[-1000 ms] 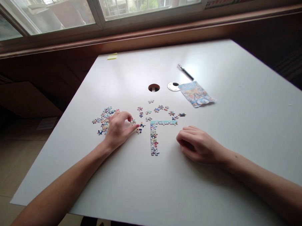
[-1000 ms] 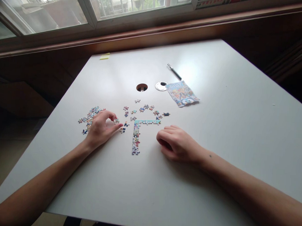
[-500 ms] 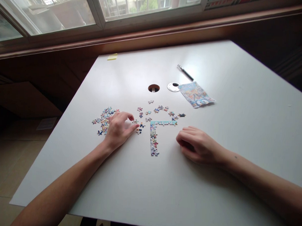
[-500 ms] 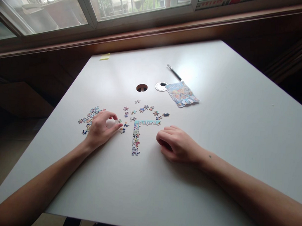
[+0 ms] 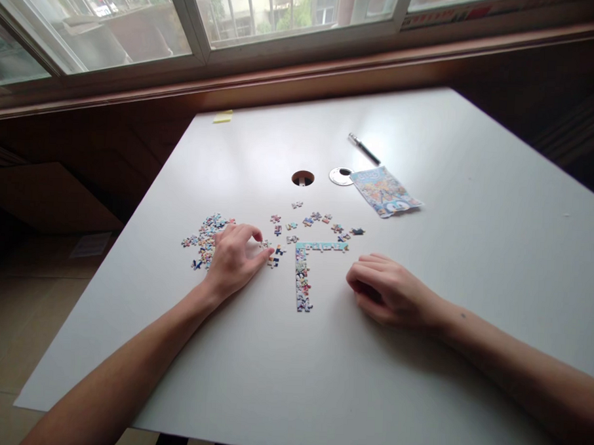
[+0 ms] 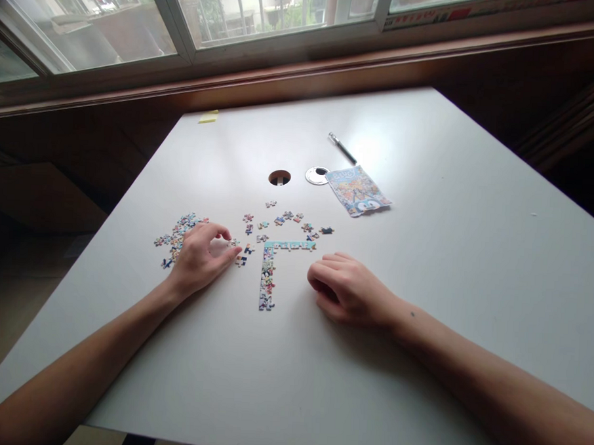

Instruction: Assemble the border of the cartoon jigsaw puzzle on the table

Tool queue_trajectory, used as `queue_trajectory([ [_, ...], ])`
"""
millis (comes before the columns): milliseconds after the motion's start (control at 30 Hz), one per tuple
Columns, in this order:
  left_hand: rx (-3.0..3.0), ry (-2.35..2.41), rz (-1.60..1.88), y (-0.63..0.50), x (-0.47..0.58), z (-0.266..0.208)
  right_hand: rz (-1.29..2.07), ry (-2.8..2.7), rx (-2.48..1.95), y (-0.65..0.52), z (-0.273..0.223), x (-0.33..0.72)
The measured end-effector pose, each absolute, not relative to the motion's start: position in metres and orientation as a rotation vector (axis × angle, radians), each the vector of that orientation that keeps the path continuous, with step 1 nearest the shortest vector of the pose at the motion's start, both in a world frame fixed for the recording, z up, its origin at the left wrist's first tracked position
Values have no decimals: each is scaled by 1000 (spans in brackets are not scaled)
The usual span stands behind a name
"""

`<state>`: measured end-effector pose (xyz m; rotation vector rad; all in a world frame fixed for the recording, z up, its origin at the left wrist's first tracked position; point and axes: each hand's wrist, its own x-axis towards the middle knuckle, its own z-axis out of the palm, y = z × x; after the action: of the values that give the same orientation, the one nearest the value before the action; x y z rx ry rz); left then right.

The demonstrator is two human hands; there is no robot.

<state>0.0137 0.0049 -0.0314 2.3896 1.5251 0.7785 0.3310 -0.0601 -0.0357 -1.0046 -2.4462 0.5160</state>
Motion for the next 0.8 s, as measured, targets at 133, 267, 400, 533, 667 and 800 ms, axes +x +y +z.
queue_trajectory([
  [133, 2372, 1527, 778, 6, 13, -33, 507, -2449, -999, -60, -34, 330],
  [267, 2366, 1530, 761, 5, 13, -33, 499, -2454, -989, -59, -35, 330],
  [400, 2380, 1526, 745, 5, 13, -33, 500, -2457, -989, -59, -37, 331],
  [533, 2410, 1509, 726, 4, 14, -31, 503, -2455, -991, -60, -38, 332],
  [667, 2420, 1507, 734, 3, 15, -30, 509, -2453, -1001, -60, -38, 332],
  [800, 2435, 1491, 747, 4, 15, -30, 499, -2456, -998, -60, -38, 332],
])
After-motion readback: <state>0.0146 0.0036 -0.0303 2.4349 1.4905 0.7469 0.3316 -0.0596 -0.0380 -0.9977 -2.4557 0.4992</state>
